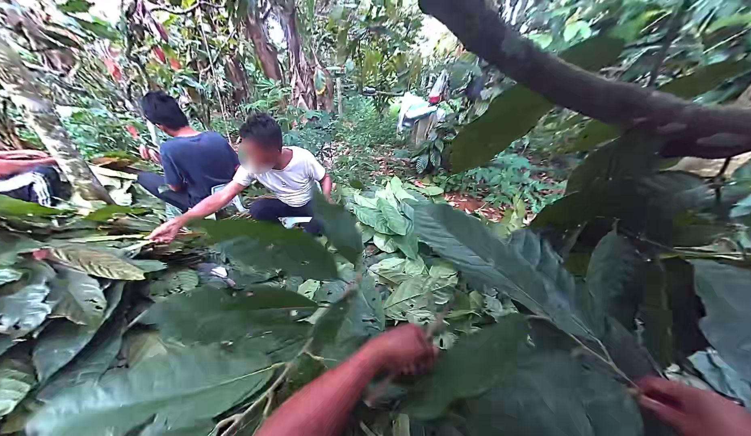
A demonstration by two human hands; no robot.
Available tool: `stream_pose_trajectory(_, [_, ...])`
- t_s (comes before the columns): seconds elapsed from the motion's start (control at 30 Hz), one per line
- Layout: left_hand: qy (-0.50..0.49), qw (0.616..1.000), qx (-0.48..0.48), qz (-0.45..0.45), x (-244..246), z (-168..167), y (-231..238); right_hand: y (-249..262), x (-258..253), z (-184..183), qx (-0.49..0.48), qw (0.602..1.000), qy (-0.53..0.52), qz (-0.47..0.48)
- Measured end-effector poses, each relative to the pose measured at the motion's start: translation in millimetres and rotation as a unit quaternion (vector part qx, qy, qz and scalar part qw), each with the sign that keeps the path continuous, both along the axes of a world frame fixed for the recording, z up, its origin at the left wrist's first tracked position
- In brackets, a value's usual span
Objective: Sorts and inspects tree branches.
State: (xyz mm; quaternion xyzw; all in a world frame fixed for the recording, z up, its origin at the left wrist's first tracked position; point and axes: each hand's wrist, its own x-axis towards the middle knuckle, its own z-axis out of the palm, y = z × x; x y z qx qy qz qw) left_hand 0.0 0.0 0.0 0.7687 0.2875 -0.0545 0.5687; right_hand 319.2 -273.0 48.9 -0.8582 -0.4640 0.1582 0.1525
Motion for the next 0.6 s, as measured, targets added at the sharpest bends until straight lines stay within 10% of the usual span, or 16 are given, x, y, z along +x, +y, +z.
stream_pose_trajectory(0.2, [0.019,0.98,-0.157,-0.125,8.6,-61.5,-97.1,-71.5,-13.8,30.9,0.054,0.996,-0.003,-0.068])
stream_pose_trajectory(0.4, [-0.056,0.939,-0.32,0.114,-38.3,-9.0,-90.8,-20.0,-51.7,63.4,0.139,0.957,0.105,-0.232])
stream_pose_trajectory(0.6, [-0.245,0.887,-0.221,0.323,-113.4,40.2,-83.2,102.7,-52.3,42.8,0.202,0.923,0.323,-0.061])
